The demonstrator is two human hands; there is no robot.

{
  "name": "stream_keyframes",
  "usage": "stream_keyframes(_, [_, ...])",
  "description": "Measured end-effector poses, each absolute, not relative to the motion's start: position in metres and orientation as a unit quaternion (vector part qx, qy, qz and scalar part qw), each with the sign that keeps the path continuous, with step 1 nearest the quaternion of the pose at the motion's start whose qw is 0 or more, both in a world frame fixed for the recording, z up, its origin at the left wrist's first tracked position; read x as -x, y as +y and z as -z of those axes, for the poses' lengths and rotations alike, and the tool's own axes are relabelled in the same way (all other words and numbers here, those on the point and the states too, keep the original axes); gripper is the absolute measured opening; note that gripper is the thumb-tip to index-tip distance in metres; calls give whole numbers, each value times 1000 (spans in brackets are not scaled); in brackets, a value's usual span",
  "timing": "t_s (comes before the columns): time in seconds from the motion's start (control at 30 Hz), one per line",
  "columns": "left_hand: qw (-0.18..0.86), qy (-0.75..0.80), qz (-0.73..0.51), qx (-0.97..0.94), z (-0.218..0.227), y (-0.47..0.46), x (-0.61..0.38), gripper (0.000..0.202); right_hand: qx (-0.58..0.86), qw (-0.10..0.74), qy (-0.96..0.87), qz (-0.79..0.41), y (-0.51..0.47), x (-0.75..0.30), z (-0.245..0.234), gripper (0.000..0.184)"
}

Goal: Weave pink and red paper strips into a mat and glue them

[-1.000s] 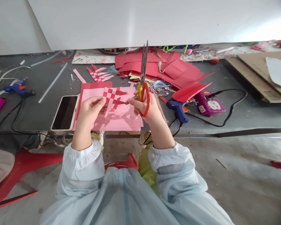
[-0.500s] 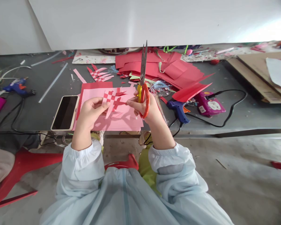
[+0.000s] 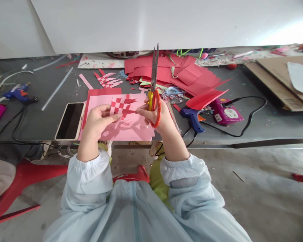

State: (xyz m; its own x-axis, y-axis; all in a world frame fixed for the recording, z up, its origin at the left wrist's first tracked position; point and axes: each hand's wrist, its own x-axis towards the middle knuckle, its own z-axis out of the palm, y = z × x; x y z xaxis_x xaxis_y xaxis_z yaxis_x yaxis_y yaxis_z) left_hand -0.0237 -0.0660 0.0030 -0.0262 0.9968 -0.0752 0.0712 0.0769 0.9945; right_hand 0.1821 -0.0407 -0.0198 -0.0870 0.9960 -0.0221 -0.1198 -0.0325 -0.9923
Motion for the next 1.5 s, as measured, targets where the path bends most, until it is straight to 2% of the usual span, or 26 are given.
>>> stream_keyframes(0.47, [479, 556, -466, -494, -7, -68, 22, 39, 452, 490, -498, -555, -44, -182, 17, 45])
stream_keyframes(0.83, [517, 539, -454, -486, -8, -69, 16, 43, 453, 475, -457, -601, -49, -162, 14, 61])
stream_keyframes(1.2, [535, 537, -443, -479, -2, -68, 14, 49, 459, 480, -435, -609, -49, -157, 13, 53])
stream_keyframes(1.5, [546, 528, -378, -530, 0, -69, 16, 37, 490, 480, -424, -591, -49, -158, 8, 53])
